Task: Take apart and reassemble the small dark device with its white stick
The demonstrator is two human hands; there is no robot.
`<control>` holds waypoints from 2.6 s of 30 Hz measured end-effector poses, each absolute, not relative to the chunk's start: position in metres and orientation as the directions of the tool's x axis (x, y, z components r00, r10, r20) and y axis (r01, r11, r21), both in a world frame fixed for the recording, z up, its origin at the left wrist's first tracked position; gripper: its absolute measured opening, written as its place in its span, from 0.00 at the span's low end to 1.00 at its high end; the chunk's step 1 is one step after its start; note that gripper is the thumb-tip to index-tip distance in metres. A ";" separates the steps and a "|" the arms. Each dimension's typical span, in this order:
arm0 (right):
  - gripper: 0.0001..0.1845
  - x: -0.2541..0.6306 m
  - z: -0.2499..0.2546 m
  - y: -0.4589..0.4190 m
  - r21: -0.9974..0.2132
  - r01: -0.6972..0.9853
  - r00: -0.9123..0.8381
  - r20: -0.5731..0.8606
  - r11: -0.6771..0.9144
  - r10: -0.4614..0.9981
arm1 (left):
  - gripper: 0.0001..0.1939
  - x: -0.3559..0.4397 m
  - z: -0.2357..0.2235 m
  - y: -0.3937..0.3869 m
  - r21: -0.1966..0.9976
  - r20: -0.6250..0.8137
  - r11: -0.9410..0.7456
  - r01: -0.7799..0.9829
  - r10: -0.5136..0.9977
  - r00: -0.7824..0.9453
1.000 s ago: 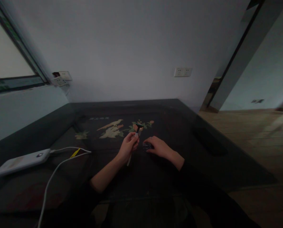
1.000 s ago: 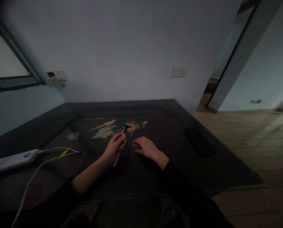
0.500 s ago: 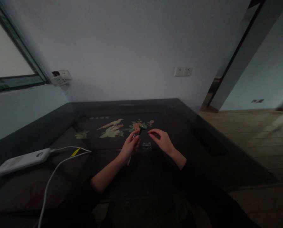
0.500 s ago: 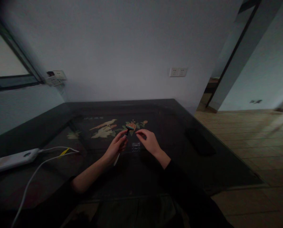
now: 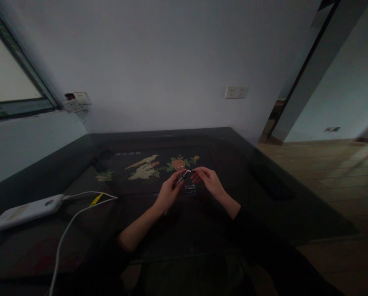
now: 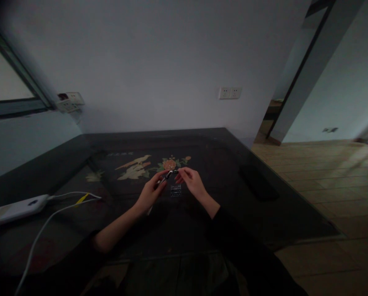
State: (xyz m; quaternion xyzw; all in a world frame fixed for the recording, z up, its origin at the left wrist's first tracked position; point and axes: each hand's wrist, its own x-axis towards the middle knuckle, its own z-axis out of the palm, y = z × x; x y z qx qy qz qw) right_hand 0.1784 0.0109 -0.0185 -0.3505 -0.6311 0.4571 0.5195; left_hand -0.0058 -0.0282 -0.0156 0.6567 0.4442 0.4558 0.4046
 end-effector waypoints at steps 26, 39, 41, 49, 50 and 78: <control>0.21 0.177 -0.021 0.008 -0.946 -0.083 -0.303 0.323 0.312 0.897 | 0.20 -0.009 -0.017 -0.029 0.735 0.488 -0.540 0.411 0.841 0.233; 0.18 0.171 -0.026 0.003 -0.926 -0.004 -0.280 0.363 0.377 0.889 | 0.19 0.004 -0.026 -0.025 0.979 0.105 -0.045 -0.199 0.947 0.304; 0.17 0.169 -0.024 -0.002 -0.919 -0.021 -0.309 0.381 0.395 0.871 | 0.19 0.006 -0.026 -0.028 0.979 0.082 -0.013 -0.201 0.936 0.341; 0.17 0.166 -0.009 -0.012 -0.883 -0.080 -0.281 0.465 0.463 0.839 | 0.16 -0.001 -0.020 -0.024 0.986 0.145 -0.131 -0.105 0.980 0.138; 0.18 0.167 -0.007 -0.012 -0.879 -0.079 -0.256 0.474 0.471 0.842 | 0.15 -0.004 -0.019 -0.022 0.983 0.167 -0.158 -0.093 0.982 0.094; 0.22 0.174 -0.016 -0.010 -0.828 0.191 -0.369 0.437 0.527 0.820 | 0.19 -0.029 -0.003 -0.004 0.972 0.192 -0.215 0.093 0.960 0.204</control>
